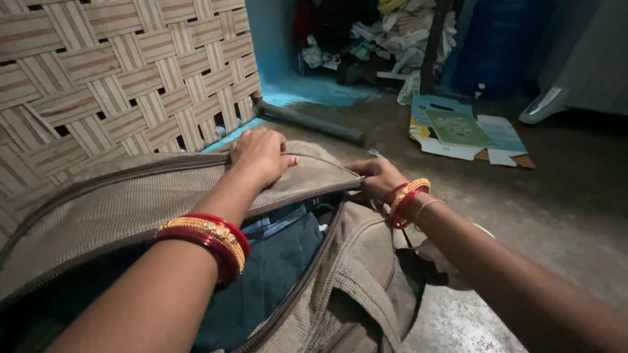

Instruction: The person folds various pieces of clothing, including a patterned cloth, a red garment, a white cloth, and several pairs of jeans, and places them into a large duffel bag. The person then zips the bag closed.

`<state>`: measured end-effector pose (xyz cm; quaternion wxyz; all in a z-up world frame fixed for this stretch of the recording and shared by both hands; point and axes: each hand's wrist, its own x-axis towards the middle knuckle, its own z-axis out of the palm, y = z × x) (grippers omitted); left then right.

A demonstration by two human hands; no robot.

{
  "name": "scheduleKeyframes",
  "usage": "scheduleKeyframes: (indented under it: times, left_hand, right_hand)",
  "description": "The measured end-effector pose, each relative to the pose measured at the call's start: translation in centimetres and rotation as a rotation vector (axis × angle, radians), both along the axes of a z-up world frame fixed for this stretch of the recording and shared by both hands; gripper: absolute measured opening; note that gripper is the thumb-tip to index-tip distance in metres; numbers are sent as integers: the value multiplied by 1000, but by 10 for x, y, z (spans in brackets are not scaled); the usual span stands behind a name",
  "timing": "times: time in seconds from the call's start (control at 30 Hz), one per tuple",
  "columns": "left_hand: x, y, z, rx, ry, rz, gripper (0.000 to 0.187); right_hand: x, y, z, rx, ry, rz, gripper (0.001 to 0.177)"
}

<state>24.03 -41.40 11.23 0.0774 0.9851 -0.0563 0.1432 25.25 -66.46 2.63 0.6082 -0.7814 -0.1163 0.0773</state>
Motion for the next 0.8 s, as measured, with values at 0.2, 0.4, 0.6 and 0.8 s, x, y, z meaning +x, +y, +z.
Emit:
scheduleKeyframes:
  times: [0.2, 0.4, 0.6, 0.8]
  left_hand:
    - [-5, -3, -3, -77, -39, 37, 31]
    - [21, 5, -1, -260, 16, 19, 26]
    - [62, -25, -3, -252, 136, -329, 36]
    - [60, -28, -5, -360, 75, -415, 31]
  right_hand:
    - [8, -8, 5, -14, -105, 22, 33]
    - [14, -22, 48, -72, -30, 10, 26]
    - [20, -12, 55, 80, 65, 146, 35]
    - [-1, -11, 64, 115, 67, 286, 48]
